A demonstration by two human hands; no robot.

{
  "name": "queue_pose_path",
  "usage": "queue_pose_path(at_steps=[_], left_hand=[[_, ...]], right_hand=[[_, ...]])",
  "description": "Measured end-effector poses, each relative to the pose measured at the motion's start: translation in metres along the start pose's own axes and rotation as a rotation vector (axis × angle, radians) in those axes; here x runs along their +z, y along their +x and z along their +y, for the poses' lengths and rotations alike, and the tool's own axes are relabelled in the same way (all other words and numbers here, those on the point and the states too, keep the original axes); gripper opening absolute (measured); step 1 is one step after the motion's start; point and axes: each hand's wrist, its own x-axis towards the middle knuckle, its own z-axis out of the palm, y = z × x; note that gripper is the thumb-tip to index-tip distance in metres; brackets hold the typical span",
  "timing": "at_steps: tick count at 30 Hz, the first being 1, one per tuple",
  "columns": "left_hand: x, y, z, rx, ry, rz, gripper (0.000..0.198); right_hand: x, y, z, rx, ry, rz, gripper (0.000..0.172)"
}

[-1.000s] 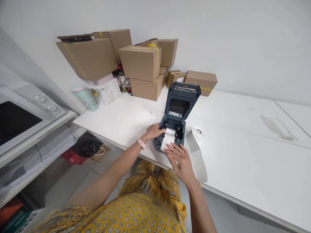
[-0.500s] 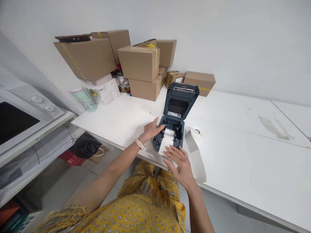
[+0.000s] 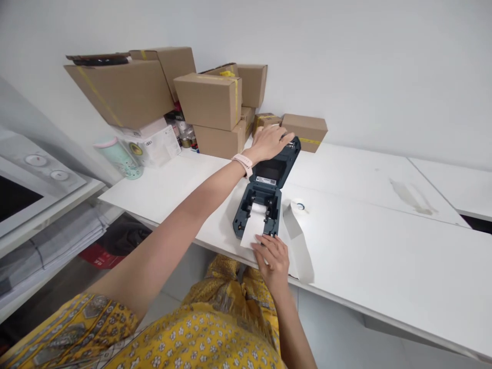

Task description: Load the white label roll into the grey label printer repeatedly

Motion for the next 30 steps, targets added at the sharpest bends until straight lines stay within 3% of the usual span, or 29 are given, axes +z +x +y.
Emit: queue_pose_path(at_steps=[2,5,10,14,17,22,26,30], left_hand=[[-0.003,-0.022,0.003,0.032,-0.001,0.035,0.052],[-0.002,-0.084,0.012,0.148,0.018,0.148,0.049],[0.036,-0.208,0.021,0.297,0.064,0.319,0.048],[0.062,-0.267,0.013,0.334,0.047,0.288,0.053],[0.072,-0.286,0.004,0.336,0.036,0.244,0.053],[0.094,-0.298,-0.001,0.303,0.001,0.278,0.054],[0.111,-0.298,0.002,0.242,-0.061,0.322,0.055],[0.117,-0.297,0.004,0.215,-0.068,0.38,0.053]], right_hand=[[0.0,-0.001,-0.002,-0.007,-0.004,0.014,0.02],[-0.002,-0.007,-0.004,-0.001,-0.046,-0.004,0.028],[0.002,-0.024,0.002,-0.044,-0.2,-0.039,0.038],[0.007,-0.031,0.008,-0.056,-0.26,-0.004,0.036],[0.009,-0.035,0.007,-0.066,-0.261,0.017,0.038],[0.001,-0.025,-0.006,-0.026,-0.18,0.12,0.044],[-0.01,0.041,-0.007,0.184,-0.025,0.291,0.033],[0.001,0.12,0.005,0.411,0.294,0.264,0.034]])
